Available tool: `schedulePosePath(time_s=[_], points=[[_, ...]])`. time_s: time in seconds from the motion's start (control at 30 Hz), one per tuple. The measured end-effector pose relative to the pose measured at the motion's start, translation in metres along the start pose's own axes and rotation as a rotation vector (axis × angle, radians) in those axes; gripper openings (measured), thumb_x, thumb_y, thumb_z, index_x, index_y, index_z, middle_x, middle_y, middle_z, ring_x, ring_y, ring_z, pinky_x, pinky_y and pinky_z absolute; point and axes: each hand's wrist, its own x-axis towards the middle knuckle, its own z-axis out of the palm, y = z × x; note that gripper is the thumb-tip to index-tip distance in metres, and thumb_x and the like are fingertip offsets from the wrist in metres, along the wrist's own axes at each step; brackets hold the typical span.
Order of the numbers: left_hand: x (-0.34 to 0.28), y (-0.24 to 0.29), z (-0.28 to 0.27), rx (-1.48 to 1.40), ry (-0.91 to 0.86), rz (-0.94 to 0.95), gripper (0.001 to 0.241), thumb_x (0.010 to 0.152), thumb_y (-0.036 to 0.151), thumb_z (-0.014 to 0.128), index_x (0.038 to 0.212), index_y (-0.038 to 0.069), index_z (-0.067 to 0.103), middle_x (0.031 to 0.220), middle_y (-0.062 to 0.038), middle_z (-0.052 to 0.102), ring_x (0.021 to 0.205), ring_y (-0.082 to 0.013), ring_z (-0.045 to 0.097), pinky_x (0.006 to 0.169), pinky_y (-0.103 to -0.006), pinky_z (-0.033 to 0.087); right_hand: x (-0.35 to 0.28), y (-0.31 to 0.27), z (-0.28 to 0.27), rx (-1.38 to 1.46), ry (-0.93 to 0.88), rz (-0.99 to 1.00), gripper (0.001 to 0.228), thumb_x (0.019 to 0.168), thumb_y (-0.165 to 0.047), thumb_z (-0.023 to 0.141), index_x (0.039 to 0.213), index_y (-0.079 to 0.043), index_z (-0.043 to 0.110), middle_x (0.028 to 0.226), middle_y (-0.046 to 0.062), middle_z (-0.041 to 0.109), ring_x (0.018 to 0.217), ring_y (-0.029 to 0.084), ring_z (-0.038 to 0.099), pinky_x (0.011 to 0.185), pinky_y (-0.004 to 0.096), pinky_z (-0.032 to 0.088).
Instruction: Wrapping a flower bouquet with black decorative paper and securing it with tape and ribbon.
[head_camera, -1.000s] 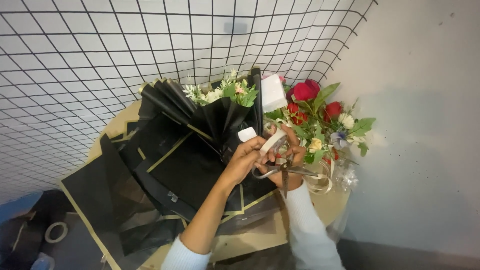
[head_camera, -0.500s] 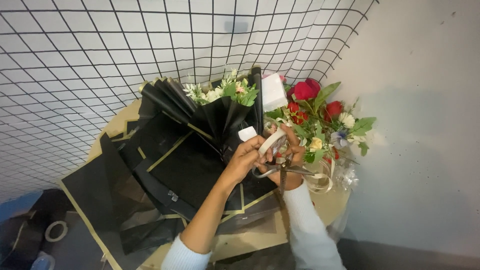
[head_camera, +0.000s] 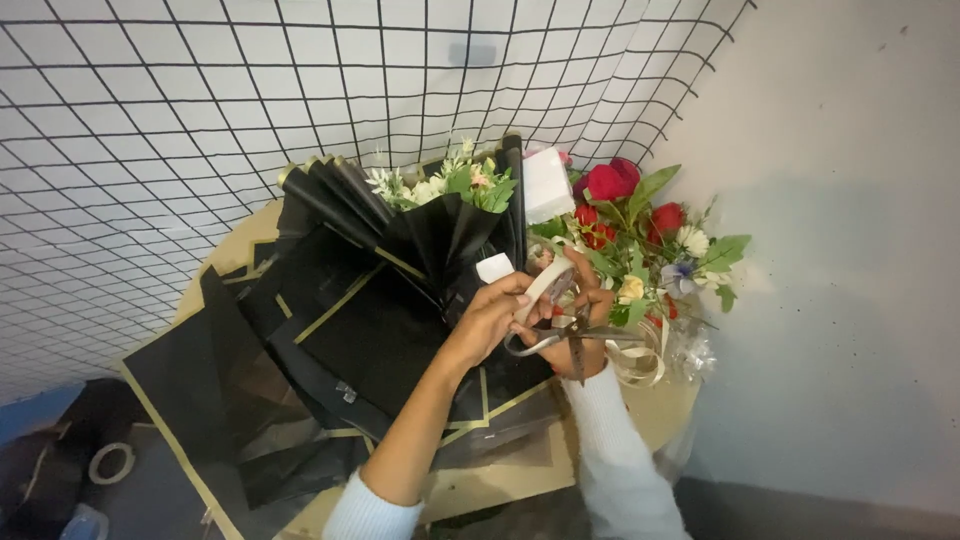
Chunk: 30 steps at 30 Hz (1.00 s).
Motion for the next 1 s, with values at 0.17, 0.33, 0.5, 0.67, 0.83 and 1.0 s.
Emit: schedulePosePath(time_s=[0.17,0.33,0.5,0.67,0.83,1.0], points=[[0.003,0.013,-0.006,0.202,-0.005,0.151,0.042,0.086,0.005,0.057,0.126,-0.001,0.061,0.097,-0.017,0.066,0.087,-0.0192,0.062,0.077,-0.0316,0.054,0.010,-0.006,-0.008,-0.204,-0.037,0.026,0.081,0.062,-0.029,0.098,0.113,-0.011,0.036,0.143,0.025,0.050,0.119,0.029,0.056,0.092,0.035,0.045],[0.002,0.029,0.000,0.707,0.069,0.489,0.033,0.083,-0.002,0.076,0.114,0.010,0.075,0.102,-0.009,0.070,0.088,-0.0229,0.066,0.080,-0.0336,0.057,0.017,-0.008,-0.011,-0.184,-0.026,0.014,0.076,0.068,-0.032,0.094,0.098,-0.011,0.027,0.145,0.029,0.048,0.107,0.025,0.053,0.083,0.031,0.040],[-0.001,0.029,0.001,0.886,0.064,0.578,0.018,0.090,-0.001,0.072,0.105,0.009,0.075,0.088,-0.006,0.067,0.080,-0.0229,0.062,0.076,-0.0330,0.054,0.028,-0.032,0.000,-0.264,-0.029,-0.025,0.071,0.074,-0.030,0.093,0.099,-0.014,0.028,0.141,0.016,0.051,0.104,0.016,0.052,0.083,0.025,0.039],[-0.001,0.027,0.000,1.061,0.059,0.593,0.014,0.093,-0.005,0.064,0.100,0.007,0.068,0.085,-0.006,0.063,0.082,-0.0252,0.059,0.075,-0.0344,0.051,0.012,0.000,-0.019,-0.272,-0.075,0.023,0.080,0.068,-0.031,0.095,0.100,-0.016,0.023,0.145,0.023,0.052,0.110,0.021,0.057,0.090,0.030,0.042],[-0.006,0.028,0.006,1.352,-0.002,0.594,0.017,0.091,-0.008,0.057,0.095,0.008,0.060,0.084,-0.006,0.055,0.083,-0.0268,0.053,0.075,-0.0377,0.043,-0.004,0.001,-0.039,-0.361,-0.068,0.120,0.084,0.064,-0.040,0.097,0.101,-0.011,0.027,0.139,0.028,0.057,0.113,0.032,0.064,0.093,0.037,0.046],[-0.014,0.046,0.034,1.593,-0.076,0.715,0.015,0.094,-0.003,0.049,0.093,0.007,0.060,0.090,-0.008,0.054,0.089,-0.0287,0.052,0.077,-0.0377,0.041,-0.034,-0.001,-0.087,-0.424,-0.001,0.715,0.072,0.073,-0.035,0.093,0.120,0.000,0.051,0.120,0.025,0.063,0.111,0.040,0.063,0.097,0.049,0.047]])
